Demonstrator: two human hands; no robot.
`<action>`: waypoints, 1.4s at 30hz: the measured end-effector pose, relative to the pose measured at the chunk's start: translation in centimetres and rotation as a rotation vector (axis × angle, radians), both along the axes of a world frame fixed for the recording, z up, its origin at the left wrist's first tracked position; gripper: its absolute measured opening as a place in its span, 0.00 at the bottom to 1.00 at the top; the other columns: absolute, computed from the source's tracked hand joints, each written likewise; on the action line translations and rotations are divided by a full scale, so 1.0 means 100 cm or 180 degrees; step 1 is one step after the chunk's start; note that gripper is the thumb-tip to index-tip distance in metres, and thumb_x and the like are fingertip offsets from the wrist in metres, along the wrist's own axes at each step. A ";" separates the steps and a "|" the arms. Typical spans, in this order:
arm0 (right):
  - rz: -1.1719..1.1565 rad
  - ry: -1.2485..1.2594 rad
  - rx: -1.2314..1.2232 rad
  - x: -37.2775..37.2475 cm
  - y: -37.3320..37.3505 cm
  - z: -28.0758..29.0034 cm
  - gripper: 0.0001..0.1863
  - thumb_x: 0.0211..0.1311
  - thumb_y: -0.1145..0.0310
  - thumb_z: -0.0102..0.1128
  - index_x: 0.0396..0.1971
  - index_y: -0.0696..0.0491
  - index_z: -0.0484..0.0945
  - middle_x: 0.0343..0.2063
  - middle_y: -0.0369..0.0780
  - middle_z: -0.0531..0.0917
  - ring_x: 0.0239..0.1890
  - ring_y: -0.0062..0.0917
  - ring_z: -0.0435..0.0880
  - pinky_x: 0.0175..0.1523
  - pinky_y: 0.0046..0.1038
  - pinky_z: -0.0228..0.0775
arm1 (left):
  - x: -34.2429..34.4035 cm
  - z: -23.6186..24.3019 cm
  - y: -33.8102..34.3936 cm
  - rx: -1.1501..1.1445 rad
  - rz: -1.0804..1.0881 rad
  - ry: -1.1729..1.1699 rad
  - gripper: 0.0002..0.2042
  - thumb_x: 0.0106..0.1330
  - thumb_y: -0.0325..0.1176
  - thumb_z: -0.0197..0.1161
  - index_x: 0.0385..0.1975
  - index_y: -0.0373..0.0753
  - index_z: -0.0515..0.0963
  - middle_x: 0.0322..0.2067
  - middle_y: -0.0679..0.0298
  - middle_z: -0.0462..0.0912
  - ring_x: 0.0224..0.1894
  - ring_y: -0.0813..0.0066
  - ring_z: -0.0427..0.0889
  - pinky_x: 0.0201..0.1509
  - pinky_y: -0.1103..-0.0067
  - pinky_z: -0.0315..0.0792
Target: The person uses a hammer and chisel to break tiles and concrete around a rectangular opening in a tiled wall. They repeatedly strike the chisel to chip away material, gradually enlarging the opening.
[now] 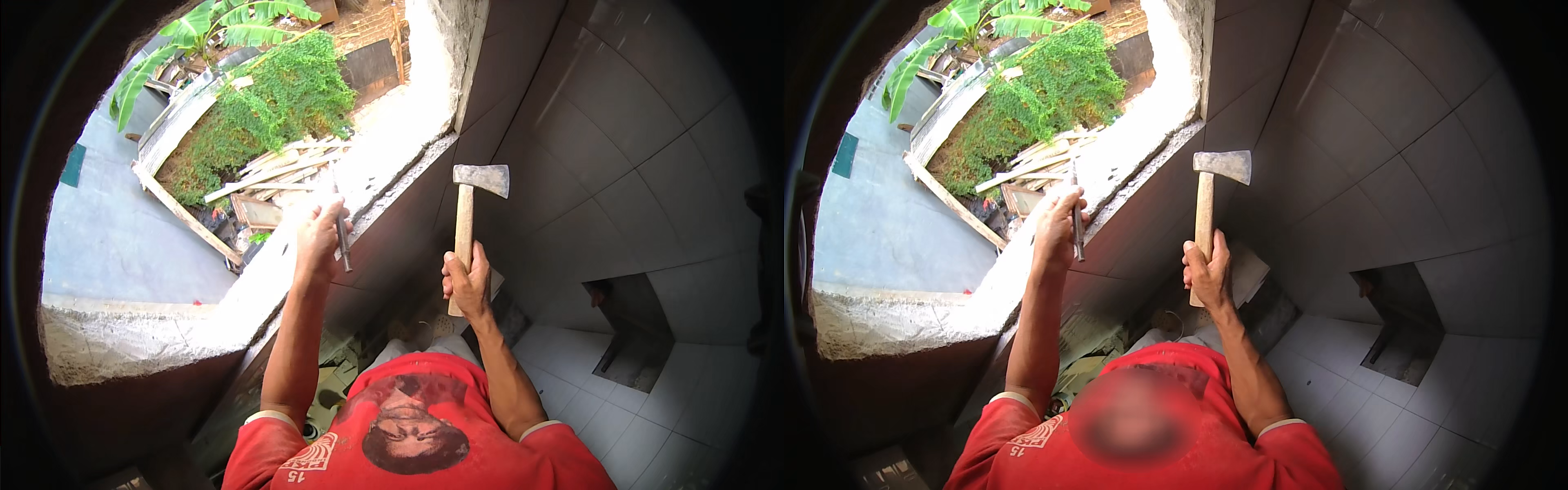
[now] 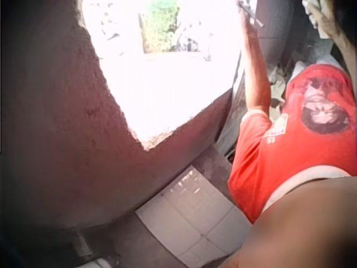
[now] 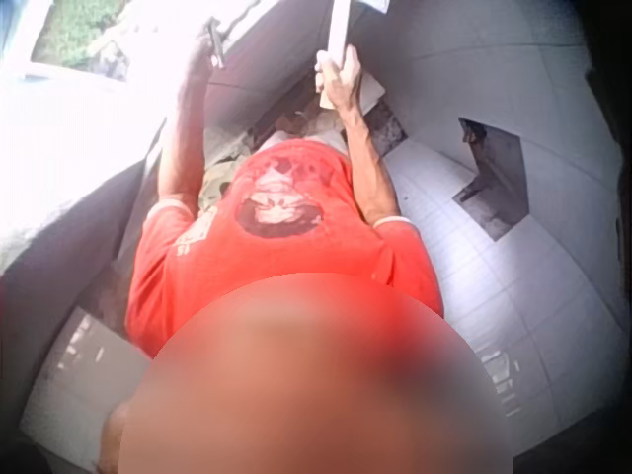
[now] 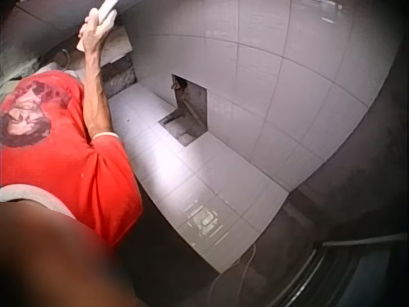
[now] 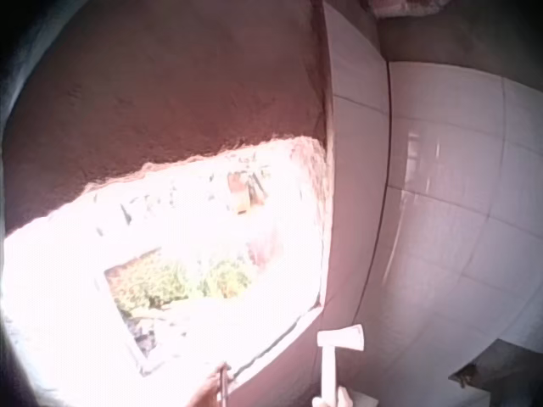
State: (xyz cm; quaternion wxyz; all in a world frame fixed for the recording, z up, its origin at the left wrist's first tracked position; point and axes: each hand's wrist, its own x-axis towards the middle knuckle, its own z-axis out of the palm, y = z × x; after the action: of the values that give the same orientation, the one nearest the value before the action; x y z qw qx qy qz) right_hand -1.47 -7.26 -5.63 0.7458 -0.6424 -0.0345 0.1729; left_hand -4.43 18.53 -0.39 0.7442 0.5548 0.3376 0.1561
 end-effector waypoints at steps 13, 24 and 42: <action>-0.0171 -0.0303 -0.0235 0.001 -0.030 -0.020 0.15 0.69 0.64 0.59 0.46 0.58 0.70 0.21 0.35 0.78 0.14 0.14 0.74 0.17 0.21 0.67 | 0.065 -0.039 -0.097 0.0454 -0.0827 -0.0427 0.15 0.73 0.43 0.61 0.26 0.44 0.69 0.21 0.71 0.72 0.19 0.86 0.64 0.21 0.82 0.59; -0.0075 -0.0514 -0.1054 0.042 -0.091 -0.054 0.19 0.67 0.57 0.63 0.37 0.60 0.72 0.16 0.40 0.75 0.18 0.27 0.76 0.26 0.32 0.67 | 0.121 -0.076 -0.157 0.1022 -0.0037 0.0480 0.18 0.73 0.46 0.57 0.32 0.35 0.67 0.25 0.61 0.73 0.28 0.74 0.74 0.33 0.70 0.72; -0.1248 -0.0344 0.1617 0.031 -0.090 -0.036 0.28 0.74 0.44 0.53 0.46 0.60 0.66 0.20 0.35 0.68 0.16 0.18 0.68 0.22 0.22 0.68 | 0.161 -0.065 -0.183 -0.0026 0.0414 0.0350 0.16 0.73 0.46 0.50 0.26 0.43 0.64 0.19 0.68 0.65 0.18 0.78 0.65 0.19 0.74 0.61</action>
State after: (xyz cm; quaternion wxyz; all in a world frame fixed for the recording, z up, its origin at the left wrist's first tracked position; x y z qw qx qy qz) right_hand 1.66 -16.30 -9.26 0.8985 -0.4383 0.0084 -0.0225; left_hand 11.69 0.28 -6.93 0.7151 0.5364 0.4139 0.1721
